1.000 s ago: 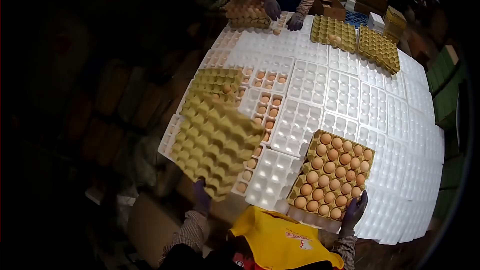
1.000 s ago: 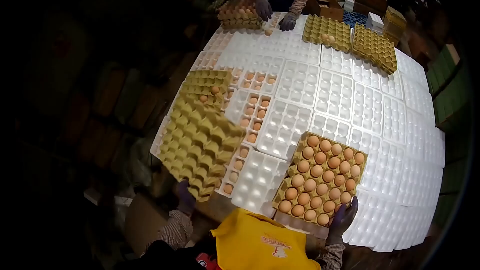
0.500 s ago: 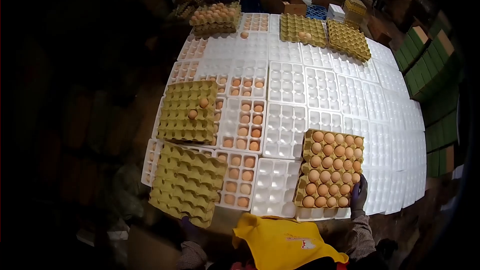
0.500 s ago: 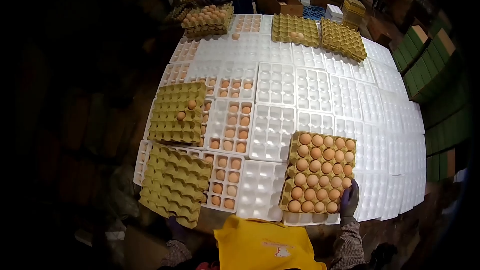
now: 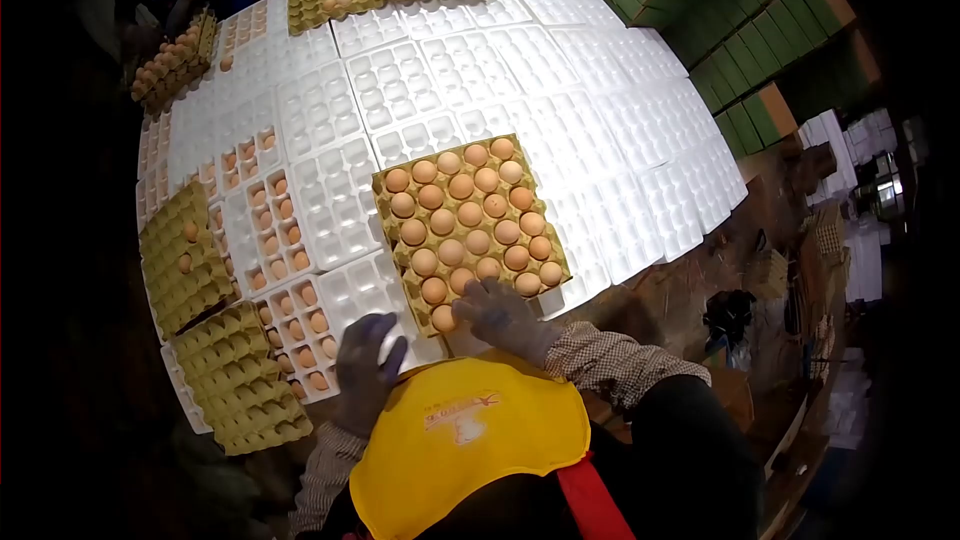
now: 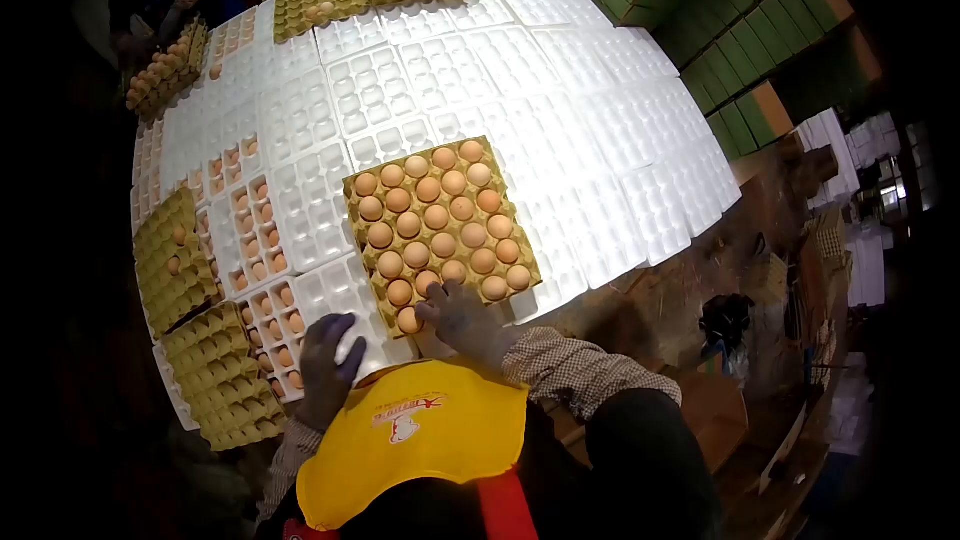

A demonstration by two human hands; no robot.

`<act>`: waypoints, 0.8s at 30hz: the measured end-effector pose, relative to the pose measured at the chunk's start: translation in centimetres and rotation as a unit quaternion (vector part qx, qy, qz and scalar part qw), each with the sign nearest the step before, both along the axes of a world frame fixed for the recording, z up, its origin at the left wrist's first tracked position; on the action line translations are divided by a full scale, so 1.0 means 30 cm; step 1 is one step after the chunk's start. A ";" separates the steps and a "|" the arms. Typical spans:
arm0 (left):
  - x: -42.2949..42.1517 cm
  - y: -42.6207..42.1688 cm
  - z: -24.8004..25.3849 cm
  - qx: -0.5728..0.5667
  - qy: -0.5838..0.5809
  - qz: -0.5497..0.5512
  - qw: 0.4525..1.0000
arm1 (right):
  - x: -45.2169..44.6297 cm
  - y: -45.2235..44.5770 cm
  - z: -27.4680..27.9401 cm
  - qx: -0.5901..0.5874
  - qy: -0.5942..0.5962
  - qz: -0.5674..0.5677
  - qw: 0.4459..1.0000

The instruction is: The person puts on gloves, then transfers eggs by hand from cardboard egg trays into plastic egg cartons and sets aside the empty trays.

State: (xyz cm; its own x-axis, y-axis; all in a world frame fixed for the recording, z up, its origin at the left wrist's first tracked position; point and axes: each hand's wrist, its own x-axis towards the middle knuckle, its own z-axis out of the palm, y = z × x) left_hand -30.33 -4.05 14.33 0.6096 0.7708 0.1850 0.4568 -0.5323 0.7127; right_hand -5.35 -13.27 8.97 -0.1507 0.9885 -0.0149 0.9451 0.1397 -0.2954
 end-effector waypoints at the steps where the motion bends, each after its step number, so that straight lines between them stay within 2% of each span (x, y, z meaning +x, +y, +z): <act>1: 0.108 0.004 -0.051 0.053 0.035 -0.092 0.994 | 0.005 -0.004 -0.025 0.029 -0.004 0.010 1.000; 3: 0.212 -0.044 -0.150 0.076 0.129 -0.123 0.981 | 0.020 -0.025 -0.059 0.096 0.010 0.027 0.995; 4: 0.213 -0.051 -0.166 0.076 0.127 -0.126 0.981 | 0.033 -0.040 -0.068 0.130 0.030 0.035 0.990; 6: 0.195 -0.033 -0.178 0.076 0.125 -0.139 0.980 | 0.063 -0.024 -0.107 0.113 0.058 0.042 0.991; 9: 0.183 -0.019 -0.168 -0.106 0.050 -0.099 0.988 | 0.110 -0.021 -0.111 0.093 0.178 0.051 0.978; 10: 0.185 -0.041 -0.160 -0.287 -0.070 -0.019 0.955 | 0.128 -0.019 -0.078 0.087 0.229 0.056 0.968; 11: 0.185 -0.033 -0.147 -0.449 -0.181 0.041 0.874 | 0.151 -0.006 -0.034 0.061 0.344 -0.014 0.937; 12: 0.153 -0.004 -0.158 -0.549 -0.279 0.067 0.785 | 0.188 0.025 0.031 0.037 0.449 -0.080 0.889; 13: 0.101 0.042 -0.189 -0.634 -0.369 0.091 0.673 | 0.223 0.055 0.090 0.010 0.547 -0.144 0.825; 14: 0.080 0.111 -0.276 -0.582 -0.334 0.085 0.737 | 0.219 0.028 0.101 -0.029 0.640 -0.217 0.736; 15: 0.080 0.164 -0.340 -0.632 -0.327 0.130 0.690 | 0.179 0.048 0.103 -0.085 0.475 -0.161 0.861; 16: 0.132 0.162 -0.272 -0.454 -0.140 0.074 0.877 | 0.128 0.037 0.082 -0.049 0.279 -0.096 0.954; 17: 0.193 0.140 -0.196 -0.224 0.057 0.011 0.973 | 0.079 0.012 0.040 -0.007 0.065 -0.027 0.997; 18: 0.248 0.089 -0.128 -0.060 0.134 -0.052 0.988 | 0.052 -0.006 -0.048 0.041 0.019 -0.009 0.999; 19: 0.266 0.054 -0.173 0.073 0.192 -0.077 0.976 | 0.055 -0.014 -0.036 0.061 0.038 0.003 0.997; 22: 0.288 0.033 -0.197 0.058 0.219 -0.057 0.972 | 0.103 -0.016 -0.014 0.082 0.113 0.067 0.988; 24: 0.262 0.041 -0.216 0.025 0.130 -0.046 0.990 | 0.100 -0.024 0.035 0.076 0.120 0.107 0.984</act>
State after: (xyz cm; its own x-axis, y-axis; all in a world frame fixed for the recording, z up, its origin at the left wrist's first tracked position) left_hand -22.47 -2.81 7.84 0.7084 0.7041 0.0491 0.5697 -0.6115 0.5491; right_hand -2.36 -14.00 10.01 -0.3375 0.9216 0.1917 0.7943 0.3881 -0.4674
